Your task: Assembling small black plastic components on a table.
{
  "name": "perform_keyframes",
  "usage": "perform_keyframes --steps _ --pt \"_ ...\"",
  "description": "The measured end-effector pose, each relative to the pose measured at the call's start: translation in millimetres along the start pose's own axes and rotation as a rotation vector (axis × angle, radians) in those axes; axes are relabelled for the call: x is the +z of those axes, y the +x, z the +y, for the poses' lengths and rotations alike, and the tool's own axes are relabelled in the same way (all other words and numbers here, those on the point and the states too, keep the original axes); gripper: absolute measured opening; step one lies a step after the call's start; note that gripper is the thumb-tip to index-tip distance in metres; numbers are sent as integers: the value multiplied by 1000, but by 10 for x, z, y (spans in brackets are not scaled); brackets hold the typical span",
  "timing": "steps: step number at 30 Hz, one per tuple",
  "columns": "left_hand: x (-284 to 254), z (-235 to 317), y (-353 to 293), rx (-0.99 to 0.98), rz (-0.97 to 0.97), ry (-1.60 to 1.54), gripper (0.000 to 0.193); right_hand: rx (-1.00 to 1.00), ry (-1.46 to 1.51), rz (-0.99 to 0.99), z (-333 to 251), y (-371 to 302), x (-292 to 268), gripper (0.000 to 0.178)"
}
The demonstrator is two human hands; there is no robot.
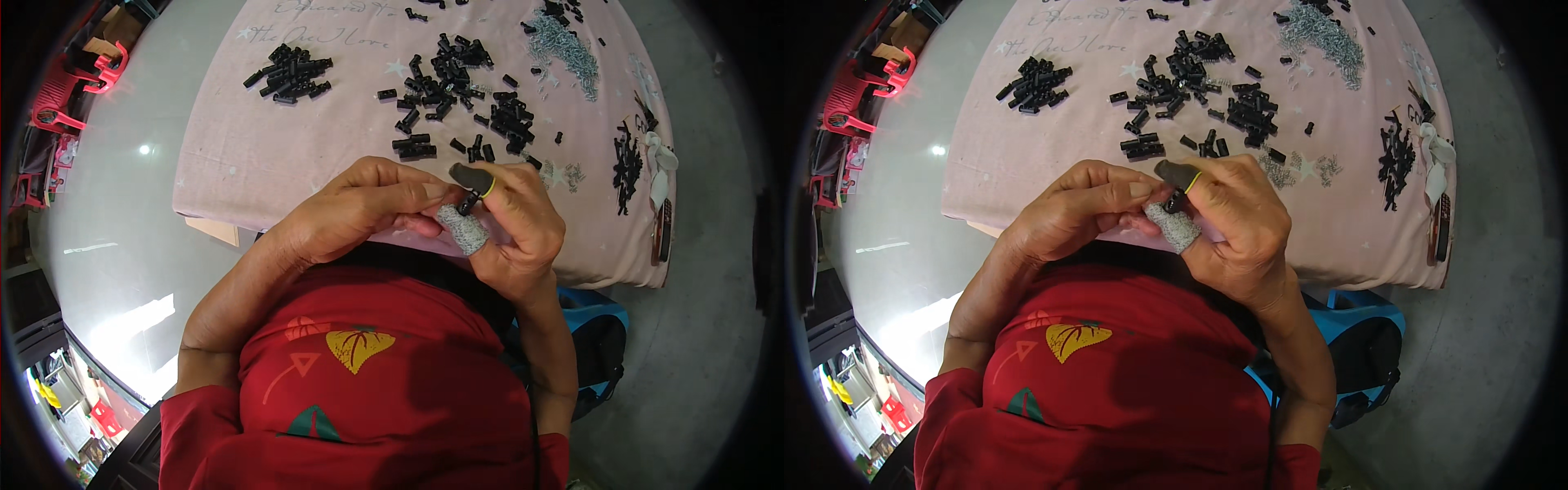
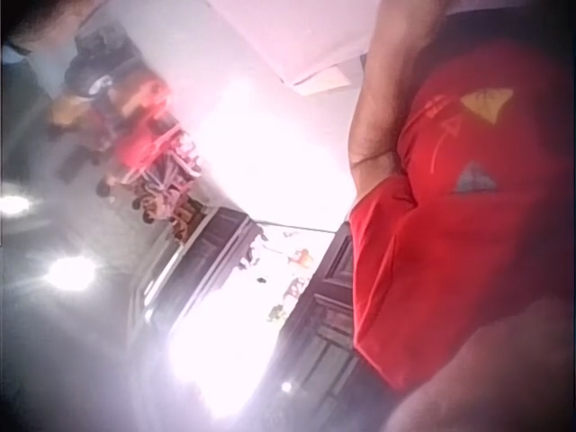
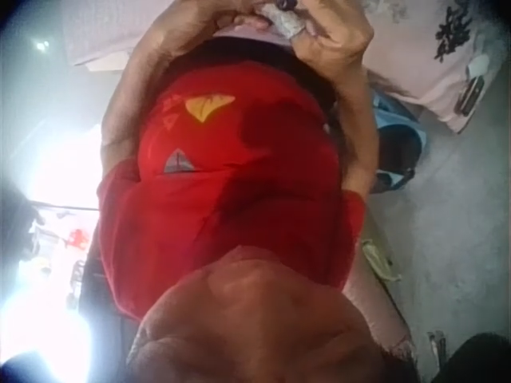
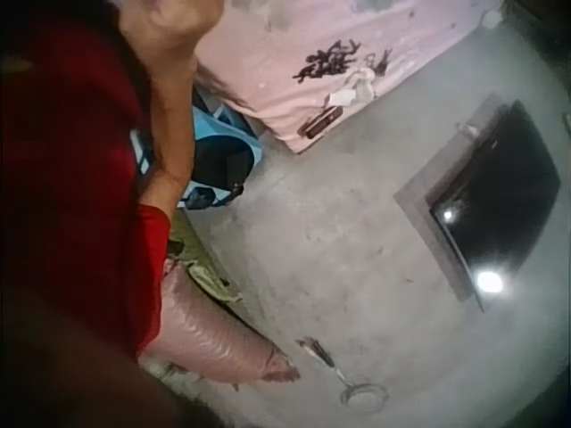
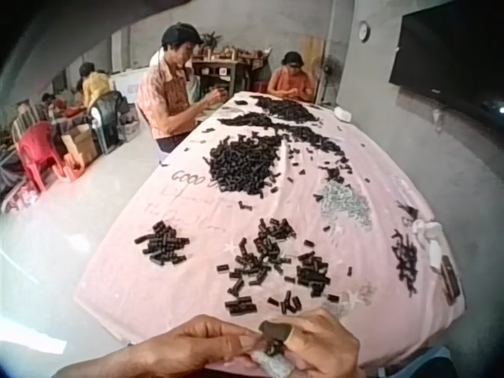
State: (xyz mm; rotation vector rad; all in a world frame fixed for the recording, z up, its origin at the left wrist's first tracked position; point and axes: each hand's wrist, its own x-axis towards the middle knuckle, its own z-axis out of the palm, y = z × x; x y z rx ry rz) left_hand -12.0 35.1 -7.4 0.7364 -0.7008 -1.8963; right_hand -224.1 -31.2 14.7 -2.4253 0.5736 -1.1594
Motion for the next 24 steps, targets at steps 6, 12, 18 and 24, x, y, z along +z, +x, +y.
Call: perform_keyframes --steps 6,12,18,24 --pt "30 52 -32 -34 23 176 31 -86 -22 18 34 9 -6 38" --pt "198 64 -89 11 72 237 24 -79 -97 -63 -51 33 7 36" --pt "-71 274 -277 365 487 717 22 47 -204 -144 23 62 -3 23" --pt "-546 566 -228 776 913 1642 20 -17 -315 -152 170 236 196 28"
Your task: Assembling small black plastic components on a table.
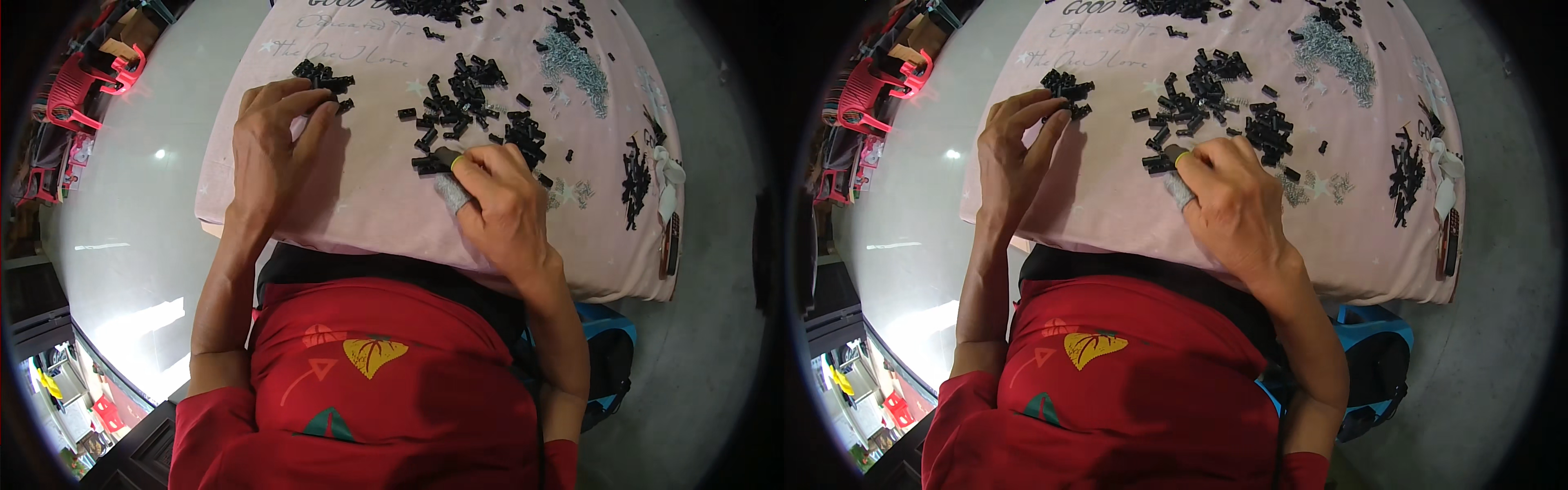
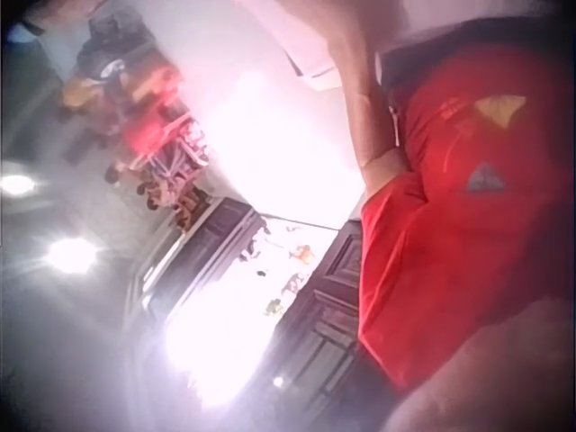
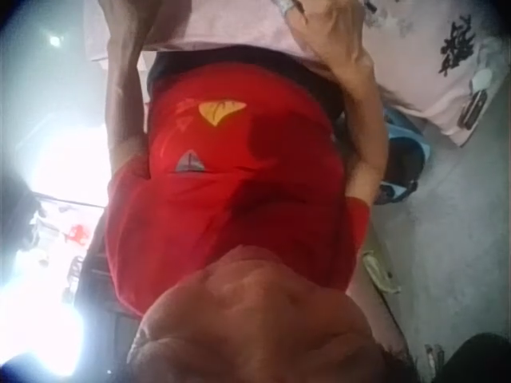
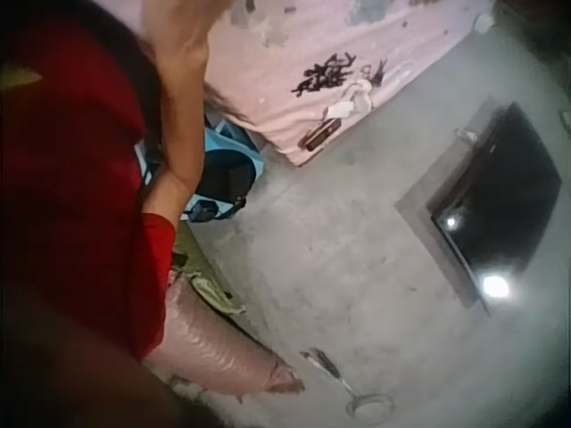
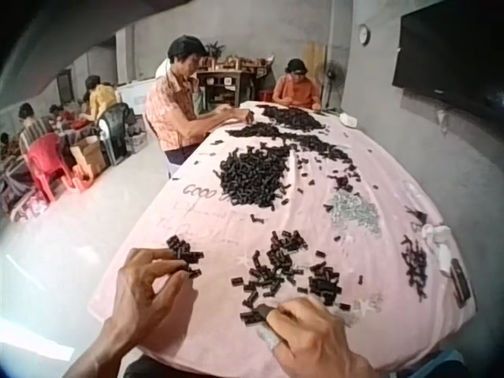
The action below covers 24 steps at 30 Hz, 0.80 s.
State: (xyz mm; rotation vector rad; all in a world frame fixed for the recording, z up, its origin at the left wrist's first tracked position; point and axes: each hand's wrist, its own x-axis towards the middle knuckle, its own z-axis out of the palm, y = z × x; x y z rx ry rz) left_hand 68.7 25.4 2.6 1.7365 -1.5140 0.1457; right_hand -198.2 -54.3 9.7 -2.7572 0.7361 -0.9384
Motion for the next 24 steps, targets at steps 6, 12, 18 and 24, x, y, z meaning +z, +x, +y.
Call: perform_keyframes --steps 6,12,18,24 --pt "77 21 -9 -112 -35 10 27 39 -71 6 176 6 -38 27" --pt "223 212 -21 164 -140 -195 25 -37 0 23 90 -52 -53 26" --pt "419 425 -23 167 -260 -215 17 110 -18 33 279 -342 -330 29" --pt "418 483 28 96 -335 -271 13 113 -117 22 262 -415 -372 27"
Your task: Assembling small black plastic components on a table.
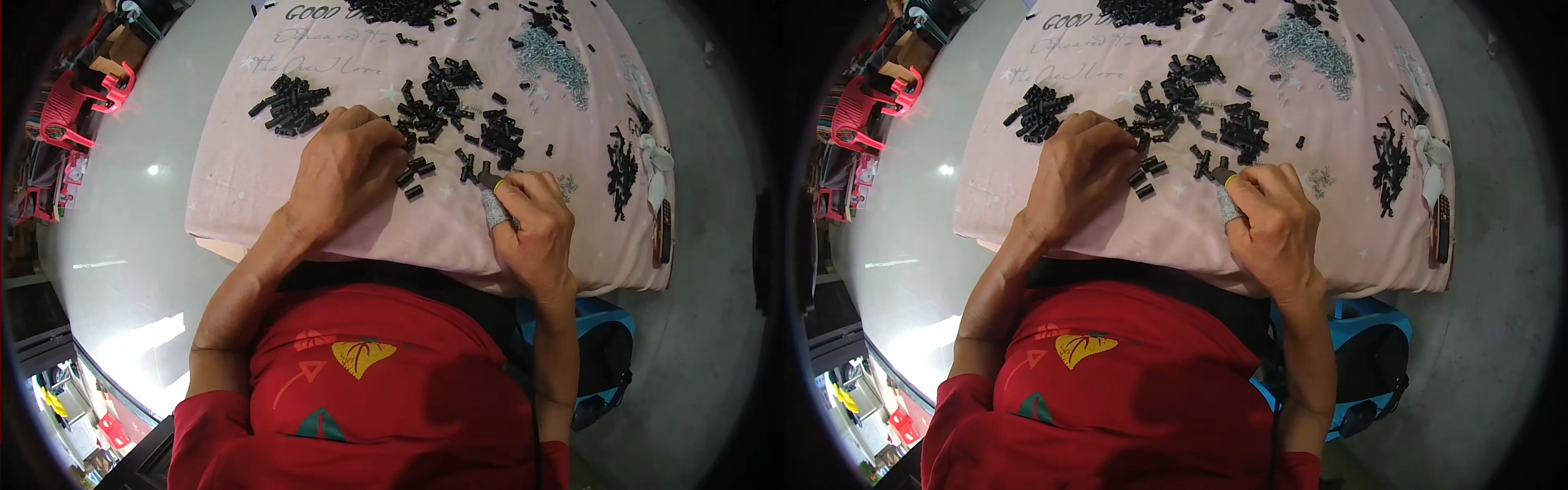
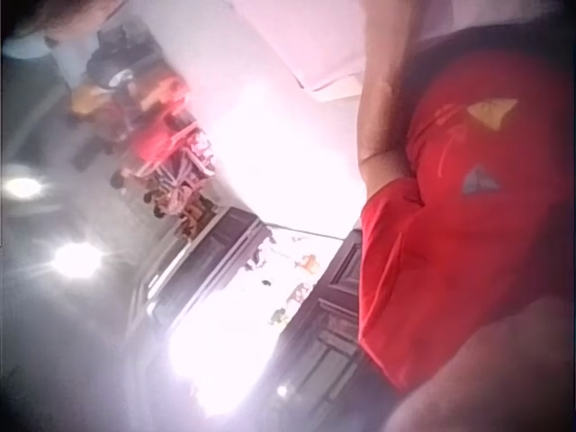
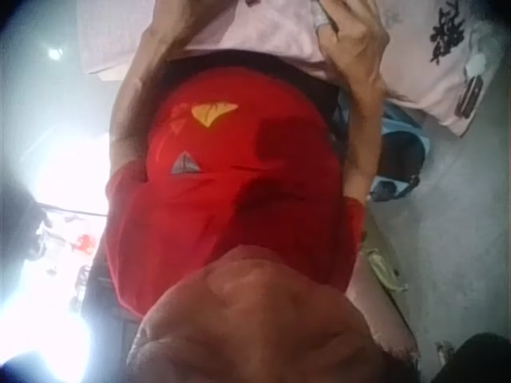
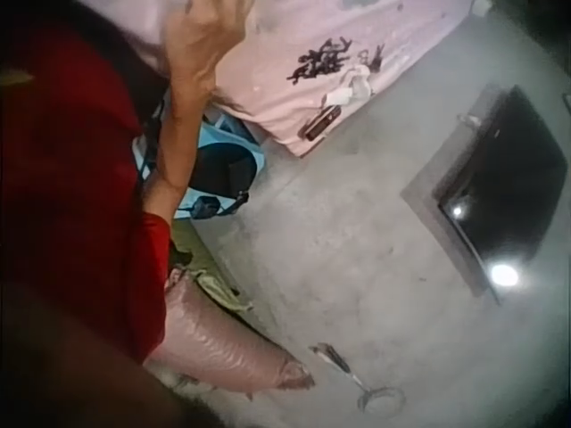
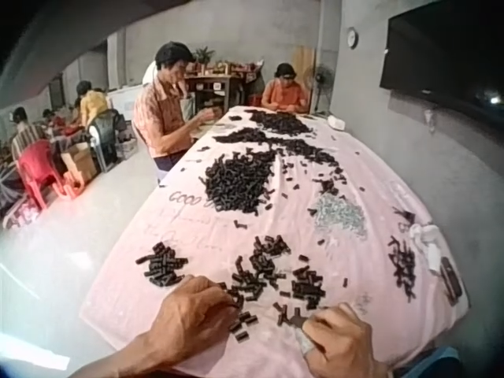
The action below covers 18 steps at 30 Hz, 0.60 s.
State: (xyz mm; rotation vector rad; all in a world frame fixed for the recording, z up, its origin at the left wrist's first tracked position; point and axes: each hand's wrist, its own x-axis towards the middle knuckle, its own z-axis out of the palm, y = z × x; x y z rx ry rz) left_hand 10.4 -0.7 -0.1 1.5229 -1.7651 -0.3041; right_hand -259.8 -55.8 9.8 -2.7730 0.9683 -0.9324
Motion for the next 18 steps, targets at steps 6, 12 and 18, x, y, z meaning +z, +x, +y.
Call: perform_keyframes --steps 6,12,18 --pt "-102 323 -137 -158 -151 -353 12 -15 -22 55 -101 133 60 27" --pt "124 283 -191 5 -68 -375 15 -25 4 -36 -209 115 79 28" --pt "117 429 -189 -130 -88 -541 11 17 440 24 -365 126 -75 31"
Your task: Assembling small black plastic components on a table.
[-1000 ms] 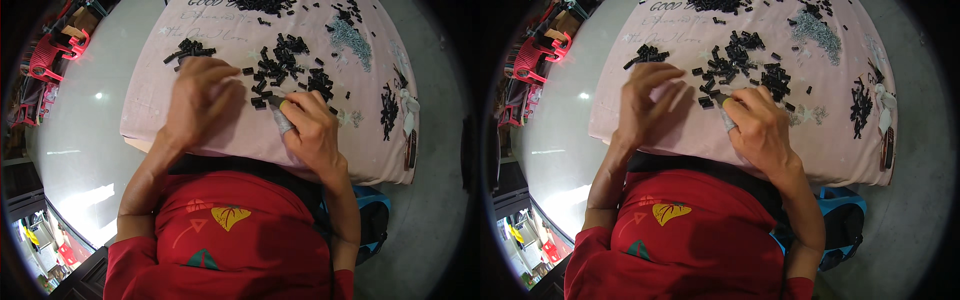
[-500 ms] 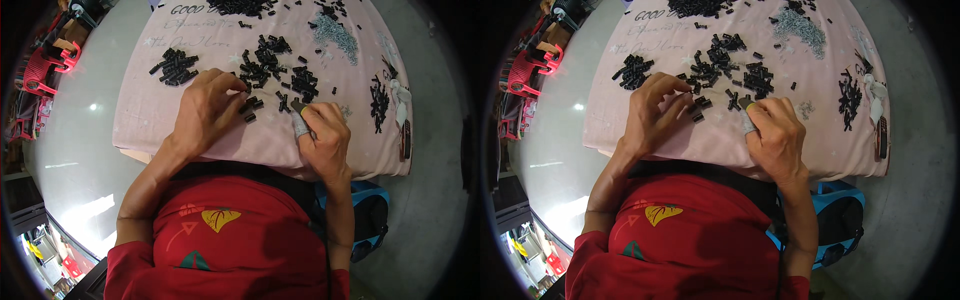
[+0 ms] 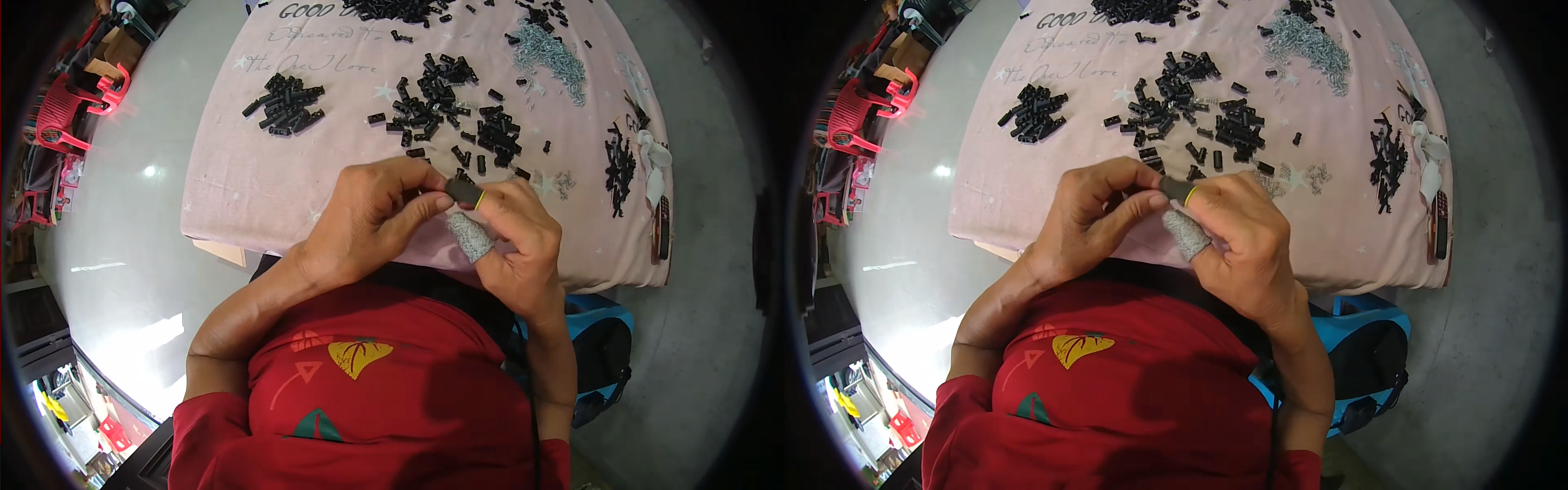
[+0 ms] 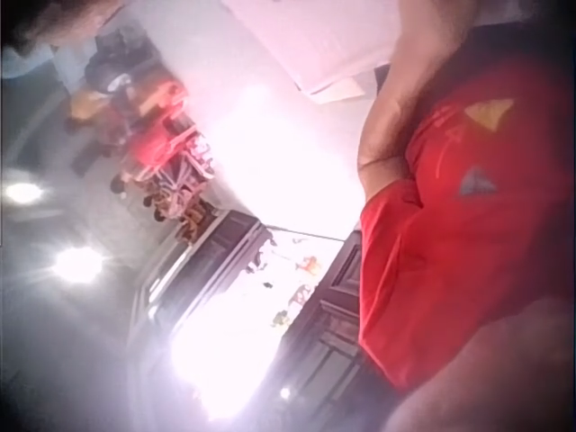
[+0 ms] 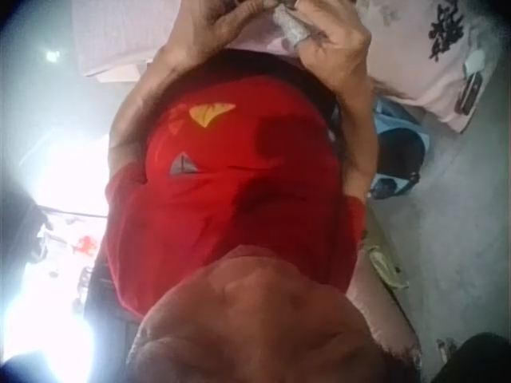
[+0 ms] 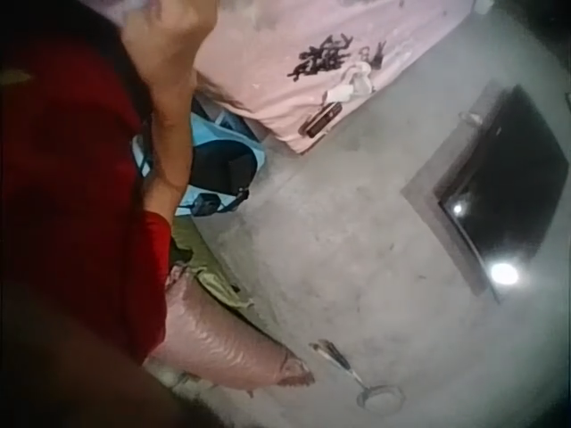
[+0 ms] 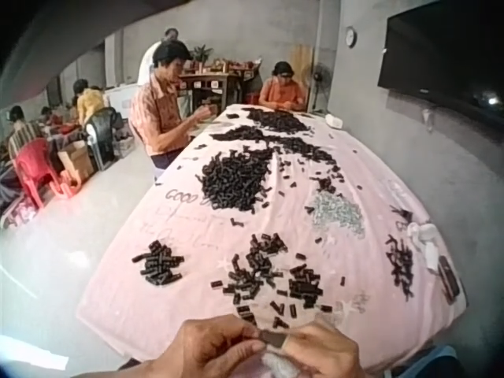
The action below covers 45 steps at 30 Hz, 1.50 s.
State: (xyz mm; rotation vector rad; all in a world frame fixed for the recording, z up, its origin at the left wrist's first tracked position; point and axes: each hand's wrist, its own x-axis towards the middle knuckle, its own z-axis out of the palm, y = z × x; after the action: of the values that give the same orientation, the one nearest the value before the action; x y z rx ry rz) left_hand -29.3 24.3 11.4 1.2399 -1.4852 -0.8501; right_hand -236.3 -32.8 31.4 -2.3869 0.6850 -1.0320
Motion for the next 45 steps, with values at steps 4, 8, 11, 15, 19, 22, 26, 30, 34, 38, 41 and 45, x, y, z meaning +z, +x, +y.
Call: perform_keyframes --steps 4,8,11,15,19,22,26,30,34,38,41,45 --pt "58 -19 -69 -152 -88 -186 16 60 78 8 15 -69 -41 34" --pt "80 37 -149 -321 -169 -311 20 -14 -6 -22 1 -168 -34 34" --pt "94 80 -196 -381 -175 -366 23 -60 -34 -19 -4 -205 -27 31" --pt "27 63 -169 -210 -107 -50 21 0 -64 11 93 -187 -52 25" --pt "-128 -91 -2 -65 88 92 16 73 -106 30 258 -165 -12 19" --pt "-206 -131 -11 -89 114 87 13 20 -148 2 177 -125 6 22" --pt "-156 -162 -108 11 119 219 15 1 -216 -107 40 -179 61 27" --pt "-108 -215 -42 129 68 415 22 -18 -280 -163 16 -177 81 27" --pt "3 -213 64 175 61 389 18 5 -241 -117 57 -178 85 30" --pt "1 -221 102 198 23 368 12 35 -169 -79 155 -217 20 30" --pt "-37 -246 118 185 -1 221 11 289 242 24 128 -250 -28 27" --pt "-66 -231 99 152 22 254 13 316 292 57 90 -215 -33 22"
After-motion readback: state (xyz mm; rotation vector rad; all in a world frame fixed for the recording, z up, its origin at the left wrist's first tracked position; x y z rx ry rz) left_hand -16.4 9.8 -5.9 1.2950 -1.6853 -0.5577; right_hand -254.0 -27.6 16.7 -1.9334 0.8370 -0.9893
